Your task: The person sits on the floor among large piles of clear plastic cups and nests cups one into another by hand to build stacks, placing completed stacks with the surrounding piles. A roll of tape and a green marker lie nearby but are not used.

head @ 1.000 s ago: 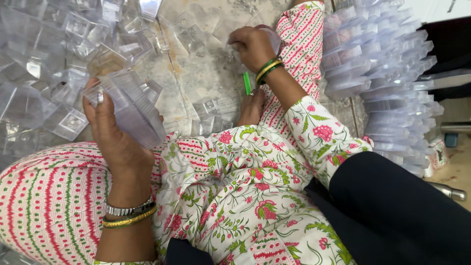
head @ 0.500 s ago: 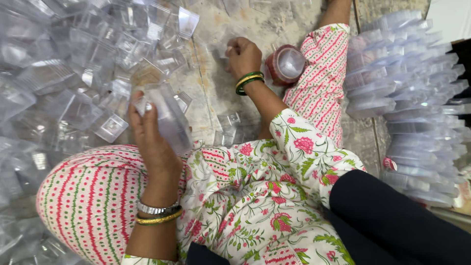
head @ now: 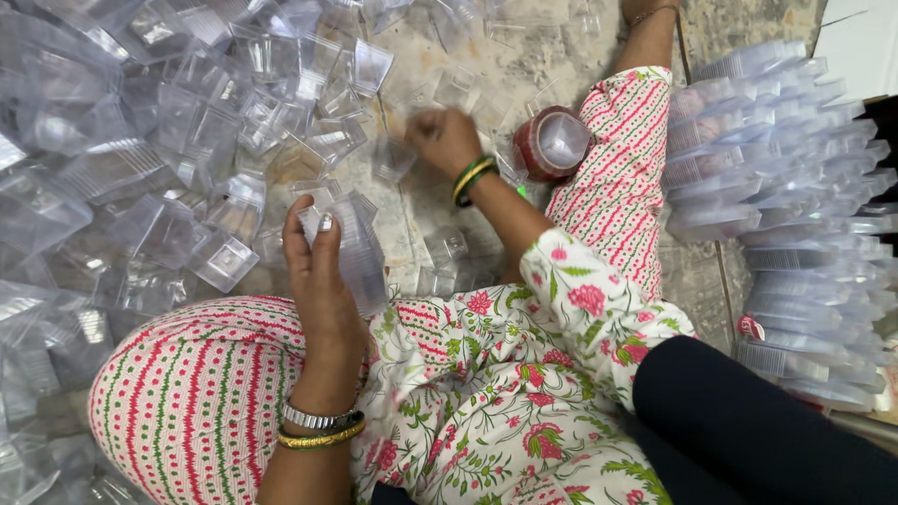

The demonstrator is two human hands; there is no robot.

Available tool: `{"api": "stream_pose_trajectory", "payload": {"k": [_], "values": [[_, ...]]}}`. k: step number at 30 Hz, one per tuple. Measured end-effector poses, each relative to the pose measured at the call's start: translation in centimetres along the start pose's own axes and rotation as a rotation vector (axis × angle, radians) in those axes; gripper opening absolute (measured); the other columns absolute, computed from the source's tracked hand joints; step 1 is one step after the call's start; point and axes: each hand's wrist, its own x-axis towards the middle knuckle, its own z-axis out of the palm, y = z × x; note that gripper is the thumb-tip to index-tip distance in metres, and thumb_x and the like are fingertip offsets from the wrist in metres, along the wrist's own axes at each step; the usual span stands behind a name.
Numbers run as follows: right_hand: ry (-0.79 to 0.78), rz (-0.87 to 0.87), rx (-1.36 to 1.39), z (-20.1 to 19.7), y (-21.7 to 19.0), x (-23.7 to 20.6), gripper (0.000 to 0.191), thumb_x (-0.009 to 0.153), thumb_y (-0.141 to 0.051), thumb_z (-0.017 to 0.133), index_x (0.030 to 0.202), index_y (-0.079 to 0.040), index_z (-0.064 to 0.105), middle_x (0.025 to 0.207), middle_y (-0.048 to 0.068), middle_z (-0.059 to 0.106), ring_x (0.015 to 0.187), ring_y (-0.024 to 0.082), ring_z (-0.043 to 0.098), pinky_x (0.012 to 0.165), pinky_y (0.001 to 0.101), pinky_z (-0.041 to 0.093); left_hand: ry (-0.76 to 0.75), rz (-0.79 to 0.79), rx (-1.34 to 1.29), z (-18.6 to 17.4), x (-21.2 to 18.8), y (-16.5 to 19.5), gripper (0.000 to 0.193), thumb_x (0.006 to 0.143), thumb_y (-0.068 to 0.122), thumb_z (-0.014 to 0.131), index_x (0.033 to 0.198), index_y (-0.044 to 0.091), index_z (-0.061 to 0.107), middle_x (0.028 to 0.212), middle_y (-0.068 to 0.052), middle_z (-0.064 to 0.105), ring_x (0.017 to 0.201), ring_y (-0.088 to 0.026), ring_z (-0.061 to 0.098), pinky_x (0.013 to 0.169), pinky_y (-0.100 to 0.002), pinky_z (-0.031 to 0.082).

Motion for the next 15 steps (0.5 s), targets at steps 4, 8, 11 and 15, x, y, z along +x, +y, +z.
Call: {"api": "stream_pose_trajectory", "payload": {"k": [4,8,11,15], "values": [[0.382,-0.189,0.077,-1.3,-0.4,3.4,0.031,0.084,-0.004,0.08,0.115,0.0,0.075,0.106,0.012,0.079,0.093,0.018,0.074,0.085,0.0343,0.058,-0.011,-0.022,-0.052,0.1,-0.1,-0.2,0.045,0.101,0.021,0.058,0.145,0.015,0.05,0.138,-0.005,0.054,0.122,-0.015,0.051,0.105,-0.033,0.041],[0.029,0.248,0.414,-2.0,-0.4,4.7,0.023,0.087,-0.005,0.073,0.11,-0.004,0.073,0.092,0.002,0.078,0.063,0.011,0.067,0.055,0.0292,0.058,-0.007,0.038,-0.007,0.6,0.1,-0.3,0.045,0.103,0.019,0.059,0.146,0.013,0.051,0.137,-0.005,0.055,0.12,-0.014,0.053,0.104,-0.03,0.043],[0.04,0.129,0.468,-2.0,0.3,3.8,0.019,0.088,0.0,0.074,0.107,-0.001,0.077,0.09,0.004,0.079,0.071,0.007,0.07,0.06,0.0249,0.058,-0.031,0.012,-0.111,0.8,0.3,-0.3,0.044,0.101,0.019,0.06,0.144,0.013,0.05,0.135,-0.005,0.056,0.117,-0.014,0.056,0.101,-0.031,0.048],[-0.278,0.225,0.562,-1.1,1.5,0.3,0.021,0.091,-0.003,0.073,0.111,-0.002,0.076,0.088,0.003,0.076,0.065,0.008,0.063,0.056,0.0252,0.053,0.011,-0.132,0.011,0.5,0.4,-0.8,0.045,0.098,0.021,0.06,0.142,0.016,0.052,0.129,-0.005,0.057,0.103,-0.014,0.057,0.085,-0.034,0.05]]}}
